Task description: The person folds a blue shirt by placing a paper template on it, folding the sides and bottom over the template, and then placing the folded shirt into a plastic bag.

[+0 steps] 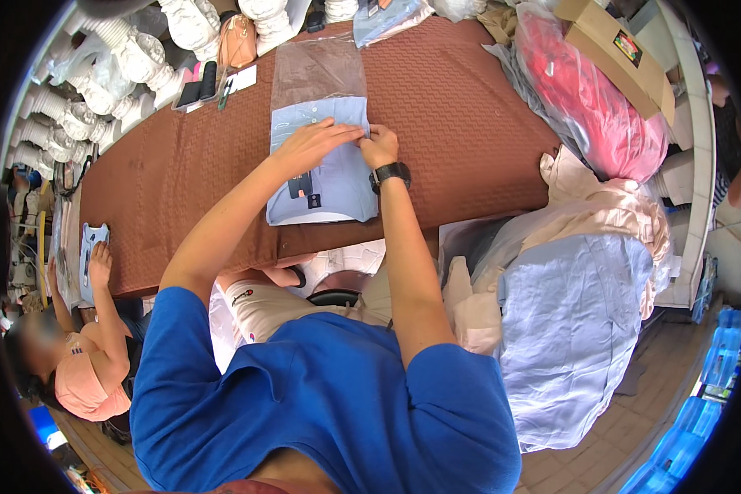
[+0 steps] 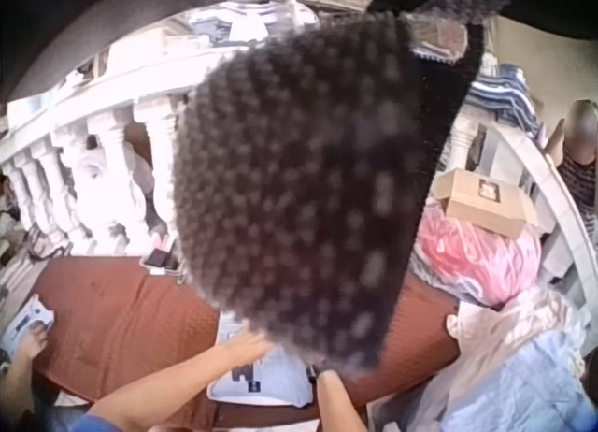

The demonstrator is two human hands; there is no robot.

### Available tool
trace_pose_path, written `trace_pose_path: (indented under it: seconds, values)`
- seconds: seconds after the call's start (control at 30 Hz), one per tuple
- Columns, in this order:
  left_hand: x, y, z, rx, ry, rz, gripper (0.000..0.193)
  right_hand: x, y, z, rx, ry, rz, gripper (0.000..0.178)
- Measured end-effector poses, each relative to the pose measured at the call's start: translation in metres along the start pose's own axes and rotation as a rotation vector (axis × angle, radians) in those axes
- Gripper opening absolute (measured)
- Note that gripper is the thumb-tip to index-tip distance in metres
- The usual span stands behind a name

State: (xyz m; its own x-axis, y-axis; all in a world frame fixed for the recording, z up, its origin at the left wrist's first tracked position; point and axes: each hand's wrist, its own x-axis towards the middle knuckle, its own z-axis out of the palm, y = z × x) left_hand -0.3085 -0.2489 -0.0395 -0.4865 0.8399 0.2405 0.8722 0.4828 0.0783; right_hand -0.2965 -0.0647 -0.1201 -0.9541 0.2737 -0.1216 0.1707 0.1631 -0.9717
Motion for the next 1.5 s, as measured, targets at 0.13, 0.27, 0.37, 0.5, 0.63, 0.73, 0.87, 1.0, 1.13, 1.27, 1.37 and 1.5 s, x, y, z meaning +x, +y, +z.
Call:
trace_pose_path:
  seconds: [0.13,0.27,0.37,0.5,0.63,0.73,0.87,1.0,1.13,1.27,1.37,1.5]
  values:
    - [-0.016,-0.009,0.001,0.035,0.032,-0.04,0.076,-0.008,-0.012,0.009,0.063,-0.003,-0.012,0.036]
    - [-0.005,0.011,-0.008,0.001,0.055,0.0,0.072,0.017,0.021,0.015,0.098,0.145,-0.05,0.041]
    - [-0.016,0.022,-0.014,-0.109,0.125,-0.066,0.065,0.012,0.02,0.011,0.05,0.169,-0.046,0.048]
    - [-0.072,0.015,-0.018,-0.182,0.475,-0.422,0.052,-0.029,-0.019,-0.011,-0.341,0.256,-0.274,0.055]
    - [-0.123,0.004,0.008,-0.572,0.538,-1.041,0.045,-0.051,-0.05,-0.008,-0.558,0.184,-0.615,0.052]
    - [-0.125,-0.001,0.015,-0.595,0.566,-0.994,0.041,-0.047,-0.06,0.005,-0.77,0.036,-0.824,0.051]
    - [-0.105,-0.007,0.01,-0.25,0.616,-0.617,0.031,-0.028,-0.055,0.016,-0.819,0.072,-0.866,0.026]
    - [-0.074,0.012,0.018,-0.228,0.459,-0.339,0.027,-0.012,-0.059,0.013,-0.778,-0.052,-0.821,0.013]
    - [-0.06,0.04,0.03,-0.073,0.388,-0.341,0.029,-0.002,-0.062,0.007,-0.752,-0.061,-0.862,0.01]
    - [-0.062,0.044,0.031,-0.022,0.416,-0.329,0.028,0.004,-0.062,0.007,-0.655,-0.022,-0.846,0.009]
    - [-0.064,0.041,0.033,-0.15,0.452,-0.387,0.022,0.001,-0.062,0.01,-0.63,-0.01,-0.801,0.01]
    - [-0.068,0.013,0.022,-0.229,0.603,-0.587,0.024,-0.012,-0.071,0.014,-0.706,-0.03,-0.842,0.014]
